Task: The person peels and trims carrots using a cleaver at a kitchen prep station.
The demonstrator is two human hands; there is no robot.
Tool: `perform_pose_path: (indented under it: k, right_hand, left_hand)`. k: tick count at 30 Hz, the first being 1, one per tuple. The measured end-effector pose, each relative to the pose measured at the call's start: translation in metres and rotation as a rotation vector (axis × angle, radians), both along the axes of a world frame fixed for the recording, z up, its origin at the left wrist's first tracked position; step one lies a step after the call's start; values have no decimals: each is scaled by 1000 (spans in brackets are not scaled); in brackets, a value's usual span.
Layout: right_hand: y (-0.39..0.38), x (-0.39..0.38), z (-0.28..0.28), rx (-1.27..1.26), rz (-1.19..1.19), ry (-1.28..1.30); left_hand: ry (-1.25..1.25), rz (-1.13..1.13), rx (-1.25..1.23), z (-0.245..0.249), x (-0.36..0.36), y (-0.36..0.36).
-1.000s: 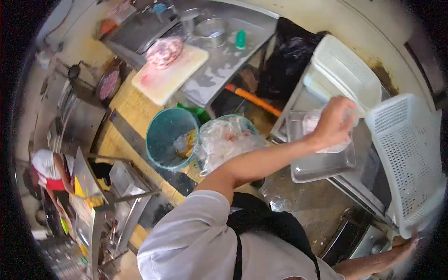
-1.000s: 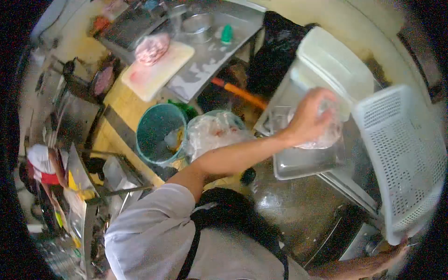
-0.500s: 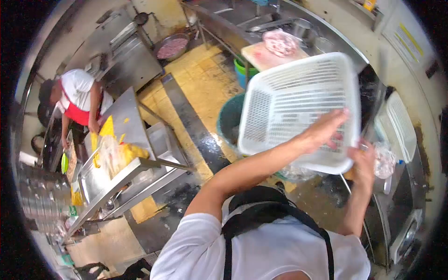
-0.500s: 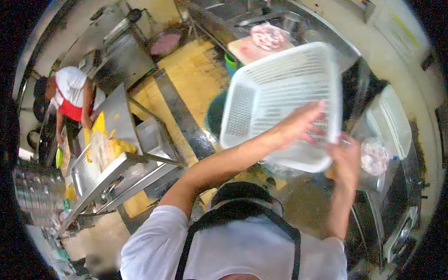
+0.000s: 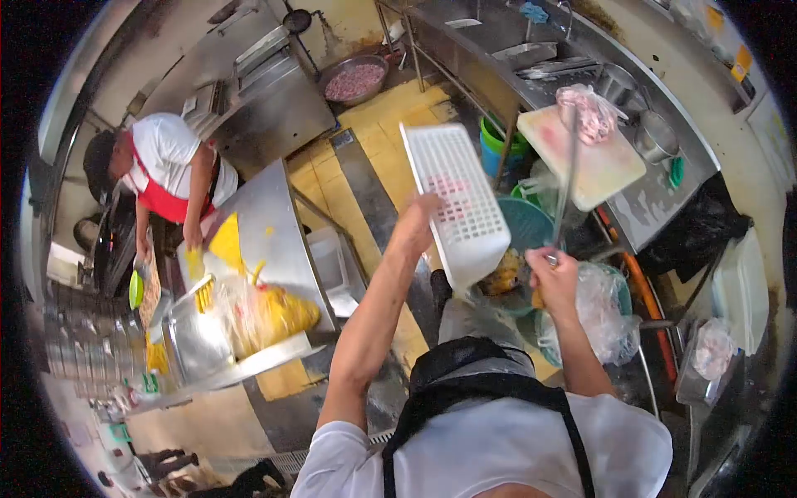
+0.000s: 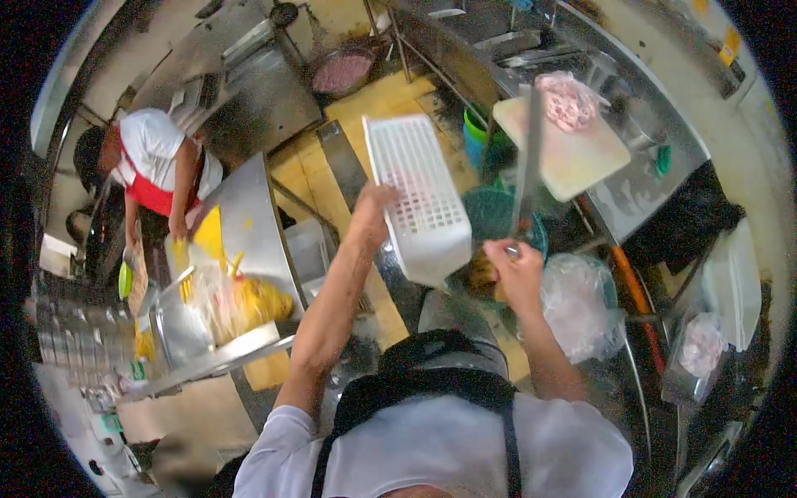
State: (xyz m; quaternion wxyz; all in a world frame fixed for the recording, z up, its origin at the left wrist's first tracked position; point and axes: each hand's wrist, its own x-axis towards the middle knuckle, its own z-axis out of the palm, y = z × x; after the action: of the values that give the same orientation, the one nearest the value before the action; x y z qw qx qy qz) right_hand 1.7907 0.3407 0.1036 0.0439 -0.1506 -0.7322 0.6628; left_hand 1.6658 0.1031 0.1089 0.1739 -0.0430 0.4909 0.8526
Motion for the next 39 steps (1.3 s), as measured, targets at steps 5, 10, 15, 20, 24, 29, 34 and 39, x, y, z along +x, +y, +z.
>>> perform_pose_path:
  k: [5, 10, 15, 20, 24, 29, 34, 39]
  right_hand:
    - [10, -94, 4, -82, -417, 148]
    - [-3, -186, 10, -87, -532, 267]
    - [-42, -232, 9, -15, -539, 76]
    - [-71, -264, -38, 177, -658, -35]
    - [-118, -355, -9, 146, -674, -136]
    - [-200, -518, 19, 80, -657, 25]
    - [-249, -689, 87, 193, -525, 178]
    - [-249, -854, 140, 170, -588, 434]
  left_hand:
    - [243, 16, 243, 57, -157, -26]
    - [262, -67, 421, 38, -333, 2]
    - [-64, 600, -143, -94, -453, 27]
    - [-176, 582, -353, -152, -520, -28]
    - [-21, 498, 131, -106, -598, -68]
    - [156, 356, -94, -5, -673, -129]
    - [749, 376, -364, 78, -736, -127]
    - [941, 200, -465, 111, -810, -94]
